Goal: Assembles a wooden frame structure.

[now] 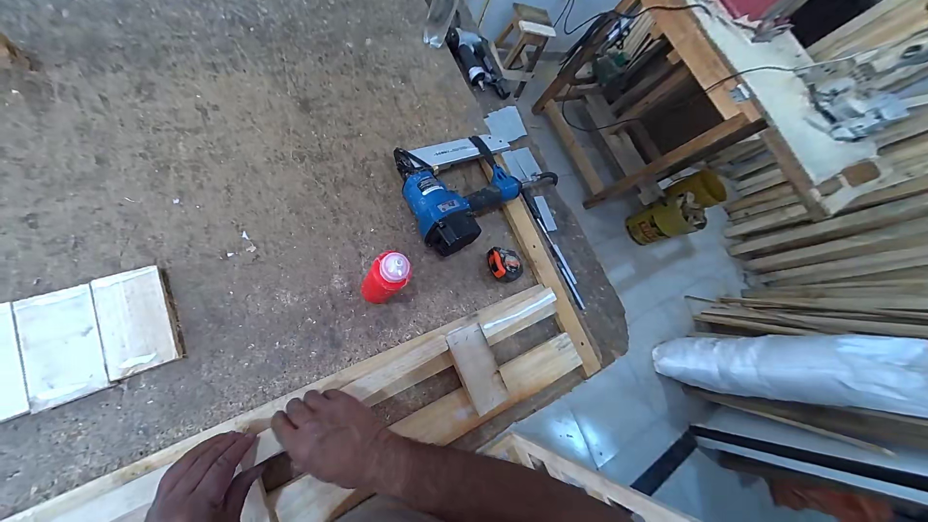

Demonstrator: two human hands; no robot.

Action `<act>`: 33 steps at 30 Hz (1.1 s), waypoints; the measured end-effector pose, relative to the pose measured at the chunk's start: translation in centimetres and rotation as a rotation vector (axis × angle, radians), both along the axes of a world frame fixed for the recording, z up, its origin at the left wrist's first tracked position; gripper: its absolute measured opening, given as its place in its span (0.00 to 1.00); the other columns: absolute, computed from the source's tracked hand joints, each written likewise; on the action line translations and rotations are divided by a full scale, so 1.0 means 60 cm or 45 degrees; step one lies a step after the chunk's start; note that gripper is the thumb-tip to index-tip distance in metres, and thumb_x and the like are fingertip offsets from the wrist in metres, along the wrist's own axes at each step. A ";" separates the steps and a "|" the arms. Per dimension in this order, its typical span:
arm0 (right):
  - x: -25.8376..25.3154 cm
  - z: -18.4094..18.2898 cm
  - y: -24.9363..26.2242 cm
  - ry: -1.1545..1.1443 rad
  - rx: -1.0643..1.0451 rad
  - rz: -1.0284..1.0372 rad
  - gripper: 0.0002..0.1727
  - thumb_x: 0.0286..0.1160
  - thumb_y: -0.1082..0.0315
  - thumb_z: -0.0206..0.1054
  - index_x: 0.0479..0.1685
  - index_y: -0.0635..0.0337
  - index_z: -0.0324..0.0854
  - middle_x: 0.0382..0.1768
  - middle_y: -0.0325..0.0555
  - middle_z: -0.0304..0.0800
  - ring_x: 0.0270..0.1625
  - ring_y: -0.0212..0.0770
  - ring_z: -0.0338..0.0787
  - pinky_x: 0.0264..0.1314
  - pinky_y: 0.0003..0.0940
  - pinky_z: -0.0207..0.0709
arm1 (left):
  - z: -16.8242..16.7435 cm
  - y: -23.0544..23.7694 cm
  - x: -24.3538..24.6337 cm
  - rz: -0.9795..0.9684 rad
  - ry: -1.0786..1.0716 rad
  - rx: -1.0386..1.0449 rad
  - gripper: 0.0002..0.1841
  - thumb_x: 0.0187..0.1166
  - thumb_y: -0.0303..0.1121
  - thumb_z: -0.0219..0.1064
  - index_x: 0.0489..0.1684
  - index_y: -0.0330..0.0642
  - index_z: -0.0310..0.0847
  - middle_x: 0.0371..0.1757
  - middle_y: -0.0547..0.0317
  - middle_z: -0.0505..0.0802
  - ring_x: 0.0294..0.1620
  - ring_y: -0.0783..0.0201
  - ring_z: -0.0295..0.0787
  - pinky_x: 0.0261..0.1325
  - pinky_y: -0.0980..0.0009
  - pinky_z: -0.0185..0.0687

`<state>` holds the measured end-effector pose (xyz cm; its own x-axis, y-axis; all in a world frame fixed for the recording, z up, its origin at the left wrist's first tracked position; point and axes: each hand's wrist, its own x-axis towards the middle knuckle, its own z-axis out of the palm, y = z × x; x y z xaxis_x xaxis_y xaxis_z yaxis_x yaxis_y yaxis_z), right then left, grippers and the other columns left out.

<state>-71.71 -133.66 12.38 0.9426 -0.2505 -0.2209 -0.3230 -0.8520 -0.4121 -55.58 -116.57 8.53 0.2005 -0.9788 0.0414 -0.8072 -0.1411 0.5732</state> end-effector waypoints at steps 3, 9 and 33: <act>-0.066 -0.021 -0.062 0.160 0.031 -0.280 0.28 0.78 0.55 0.71 0.75 0.57 0.80 0.74 0.52 0.85 0.78 0.53 0.81 0.82 0.53 0.70 | -0.028 -0.009 0.002 0.012 0.029 0.056 0.16 0.76 0.34 0.71 0.58 0.38 0.91 0.60 0.46 0.95 0.71 0.38 0.85 0.77 0.40 0.73; -0.249 -0.066 -0.212 0.537 0.014 -0.665 0.35 0.72 0.46 0.75 0.77 0.52 0.78 0.76 0.48 0.80 0.80 0.53 0.76 0.82 0.57 0.68 | -0.073 -0.020 -0.013 0.106 -0.032 0.074 0.15 0.72 0.31 0.68 0.54 0.42 0.92 0.58 0.49 0.95 0.70 0.39 0.85 0.73 0.37 0.75; -0.287 -0.096 -0.208 0.360 -0.140 -0.735 0.14 0.73 0.69 0.72 0.57 0.54 0.90 0.70 0.44 0.84 0.80 0.50 0.75 0.82 0.53 0.69 | -0.035 -0.058 -0.025 0.176 -0.024 0.446 0.17 0.72 0.29 0.72 0.58 0.33 0.88 0.63 0.31 0.89 0.72 0.26 0.79 0.76 0.34 0.70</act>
<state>-88.95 -146.15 6.62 0.5590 -0.7345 -0.3848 -0.8245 -0.5415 -0.1644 -57.07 -120.03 6.46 0.3344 -0.8979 -0.2863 -0.7767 -0.4347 0.4559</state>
